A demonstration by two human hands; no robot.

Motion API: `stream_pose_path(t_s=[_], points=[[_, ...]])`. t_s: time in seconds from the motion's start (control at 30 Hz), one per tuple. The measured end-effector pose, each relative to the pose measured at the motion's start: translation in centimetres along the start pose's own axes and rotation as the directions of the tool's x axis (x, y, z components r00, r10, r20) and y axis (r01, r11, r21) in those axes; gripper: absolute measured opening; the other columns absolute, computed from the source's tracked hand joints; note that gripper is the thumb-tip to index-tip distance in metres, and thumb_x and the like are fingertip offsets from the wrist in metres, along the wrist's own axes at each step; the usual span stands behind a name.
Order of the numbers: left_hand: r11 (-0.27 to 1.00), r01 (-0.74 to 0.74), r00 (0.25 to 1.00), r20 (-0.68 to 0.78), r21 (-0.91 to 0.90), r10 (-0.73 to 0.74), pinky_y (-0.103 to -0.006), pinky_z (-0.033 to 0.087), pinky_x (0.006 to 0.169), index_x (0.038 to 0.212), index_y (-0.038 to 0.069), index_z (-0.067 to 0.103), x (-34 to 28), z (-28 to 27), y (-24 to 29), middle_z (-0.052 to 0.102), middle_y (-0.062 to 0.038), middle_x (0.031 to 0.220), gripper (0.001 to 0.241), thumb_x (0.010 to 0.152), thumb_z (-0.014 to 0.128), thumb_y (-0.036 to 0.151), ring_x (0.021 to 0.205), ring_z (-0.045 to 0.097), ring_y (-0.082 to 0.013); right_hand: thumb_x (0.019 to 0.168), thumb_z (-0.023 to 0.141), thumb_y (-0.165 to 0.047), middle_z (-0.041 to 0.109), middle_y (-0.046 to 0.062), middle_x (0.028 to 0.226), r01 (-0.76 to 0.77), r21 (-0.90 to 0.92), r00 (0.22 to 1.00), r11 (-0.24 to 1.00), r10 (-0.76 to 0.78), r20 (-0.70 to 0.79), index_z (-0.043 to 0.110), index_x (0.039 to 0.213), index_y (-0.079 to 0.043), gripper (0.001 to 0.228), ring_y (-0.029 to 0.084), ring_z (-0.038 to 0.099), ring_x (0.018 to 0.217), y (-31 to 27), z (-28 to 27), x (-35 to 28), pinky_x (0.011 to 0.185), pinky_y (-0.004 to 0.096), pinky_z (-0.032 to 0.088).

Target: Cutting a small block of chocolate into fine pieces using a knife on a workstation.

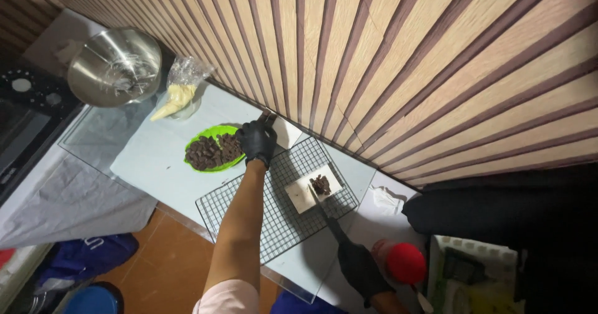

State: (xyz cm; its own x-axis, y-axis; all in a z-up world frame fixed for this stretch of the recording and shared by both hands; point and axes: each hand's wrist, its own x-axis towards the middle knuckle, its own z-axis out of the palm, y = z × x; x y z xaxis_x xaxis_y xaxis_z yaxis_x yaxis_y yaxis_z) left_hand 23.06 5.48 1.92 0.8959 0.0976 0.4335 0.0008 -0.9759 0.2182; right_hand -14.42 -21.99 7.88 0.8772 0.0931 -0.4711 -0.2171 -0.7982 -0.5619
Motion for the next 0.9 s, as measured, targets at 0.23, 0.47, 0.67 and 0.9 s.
stream_pose_path(t_s=[0.23,0.47,0.67,0.9], points=[[0.767,-0.108,0.993,-0.037,-0.633,0.11,-0.0429,0.058,0.085,0.096,0.018,0.088,-6.0,-13.9,4.8,0.088,-0.005,0.096,0.013,0.094,0.077,0.011,0.084,0.08,-0.0254,0.109,0.044,-0.018,0.074,0.016,0.135,-0.068,0.271,0.998,0.96,0.068,0.008,0.031,0.183,-0.043,0.079,0.042,0.081,0.099,-6.8,-6.2,-2.9,0.1,0.048,0.054],[0.828,-0.119,0.974,0.095,-0.548,0.203,-0.0584,0.05,0.072,0.093,0.03,0.086,-20.2,-11.2,4.7,0.085,-0.006,0.096,0.017,0.078,0.083,0.038,0.087,0.075,-0.04,0.11,0.046,-0.017,0.068,0.037,0.073,-0.092,0.186,0.996,0.978,0.09,0.017,0.024,0.185,-0.051,0.085,0.045,0.074,0.069,-4.4,-3.6,-1.8,0.075,0.057,0.051],[0.79,-0.076,0.968,0.145,-0.608,0.205,-0.0563,0.052,0.066,0.079,0.022,0.082,-19.1,-14.7,6.2,0.086,-0.004,0.091,0.011,0.084,0.075,0.028,0.079,0.078,-0.0387,0.113,0.044,-0.011,0.067,0.031,0.07,-0.067,0.176,0.997,0.982,0.06,0.042,0.019,0.186,-0.048,0.086,0.043,0.071,0.067,-5.0,-3.1,-1.7,0.072,0.054,0.05],[0.764,-0.023,0.983,0.125,-0.645,0.134,-0.0516,0.058,0.11,0.132,0.017,0.084,-24.5,-4.3,2.6,0.082,-0.01,0.13,0.057,0.082,0.1,0.038,0.124,0.073,-0.0367,0.114,0.047,-0.025,0.082,0.038,0.105,-0.066,-0.069,0.995,0.995,0.071,0.066,0.018,0.183,-0.053,0.08,0.052,0.081,0.118,-7.9,-5.5,-2.0,0.111,0.062,0.064]])
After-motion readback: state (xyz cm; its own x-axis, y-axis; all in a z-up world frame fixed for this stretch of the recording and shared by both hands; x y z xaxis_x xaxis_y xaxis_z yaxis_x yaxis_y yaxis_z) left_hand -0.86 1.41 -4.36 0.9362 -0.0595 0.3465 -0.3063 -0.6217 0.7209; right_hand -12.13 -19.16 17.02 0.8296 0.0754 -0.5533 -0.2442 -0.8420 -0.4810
